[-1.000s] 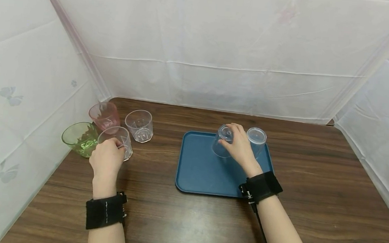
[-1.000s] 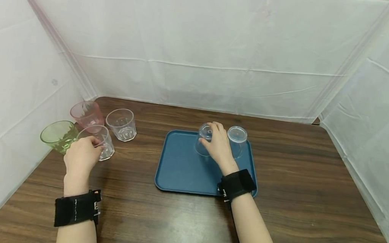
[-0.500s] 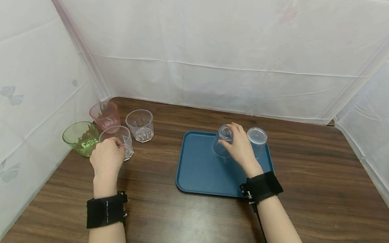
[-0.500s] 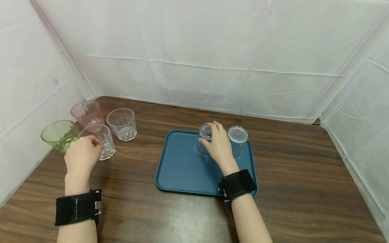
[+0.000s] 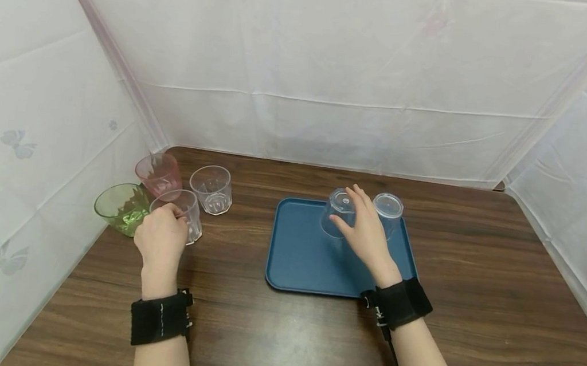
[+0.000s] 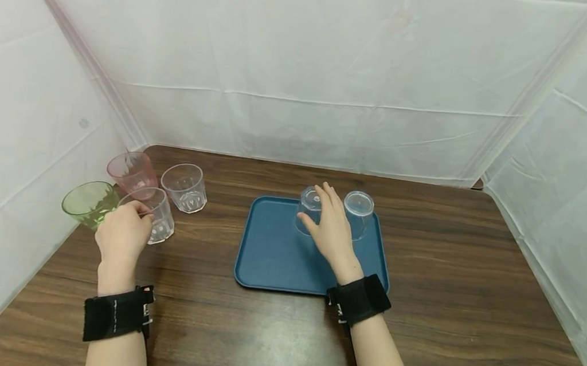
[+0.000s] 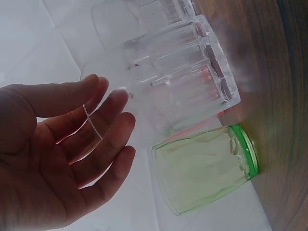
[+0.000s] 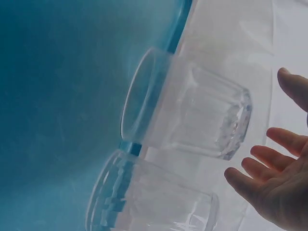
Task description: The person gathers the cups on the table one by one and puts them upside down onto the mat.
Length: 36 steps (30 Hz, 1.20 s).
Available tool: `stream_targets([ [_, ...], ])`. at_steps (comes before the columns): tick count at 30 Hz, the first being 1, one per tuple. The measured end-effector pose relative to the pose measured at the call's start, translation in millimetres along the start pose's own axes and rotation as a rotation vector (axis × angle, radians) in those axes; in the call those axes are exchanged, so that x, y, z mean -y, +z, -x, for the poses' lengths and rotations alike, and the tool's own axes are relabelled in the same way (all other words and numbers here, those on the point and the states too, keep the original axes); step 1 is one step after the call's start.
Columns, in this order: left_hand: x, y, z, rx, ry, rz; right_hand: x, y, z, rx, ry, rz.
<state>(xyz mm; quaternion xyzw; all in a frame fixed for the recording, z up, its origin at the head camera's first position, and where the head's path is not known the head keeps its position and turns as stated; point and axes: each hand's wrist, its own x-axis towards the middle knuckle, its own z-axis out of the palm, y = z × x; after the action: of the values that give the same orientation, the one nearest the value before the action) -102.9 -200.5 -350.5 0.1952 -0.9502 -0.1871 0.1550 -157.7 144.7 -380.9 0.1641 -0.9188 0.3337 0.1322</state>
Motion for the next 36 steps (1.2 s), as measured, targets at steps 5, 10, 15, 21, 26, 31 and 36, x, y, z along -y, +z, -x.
stream_targets([
  [5,-2.6,-1.3,1.5,-0.026,-0.011,0.005,9,-2.1,11,-0.056,-0.017,-0.044],
  [10,-3.3,-2.7,4.4,-0.034,-0.016,0.021,21,-4.6,19,-0.124,-0.021,-0.110],
  [15,-5.0,-6.1,7.0,-0.043,0.006,0.031,31,-5.4,26,-0.185,-0.041,-0.157],
  [21,-9.8,-12.8,10.0,-0.041,0.020,0.054,37,-3.6,27,-0.221,-0.079,-0.166],
  [26,-14.2,-17.1,12.8,-0.028,0.028,0.090,38,-2.1,28,-0.222,-0.088,-0.170],
  [31,-20.1,-15.6,14.5,-0.047,0.072,0.142,40,-2.3,29,-0.242,-0.118,-0.171],
  [36,-31.5,-16.7,18.9,-0.048,0.119,0.189,41,-2.2,29,-0.278,-0.157,-0.156],
])
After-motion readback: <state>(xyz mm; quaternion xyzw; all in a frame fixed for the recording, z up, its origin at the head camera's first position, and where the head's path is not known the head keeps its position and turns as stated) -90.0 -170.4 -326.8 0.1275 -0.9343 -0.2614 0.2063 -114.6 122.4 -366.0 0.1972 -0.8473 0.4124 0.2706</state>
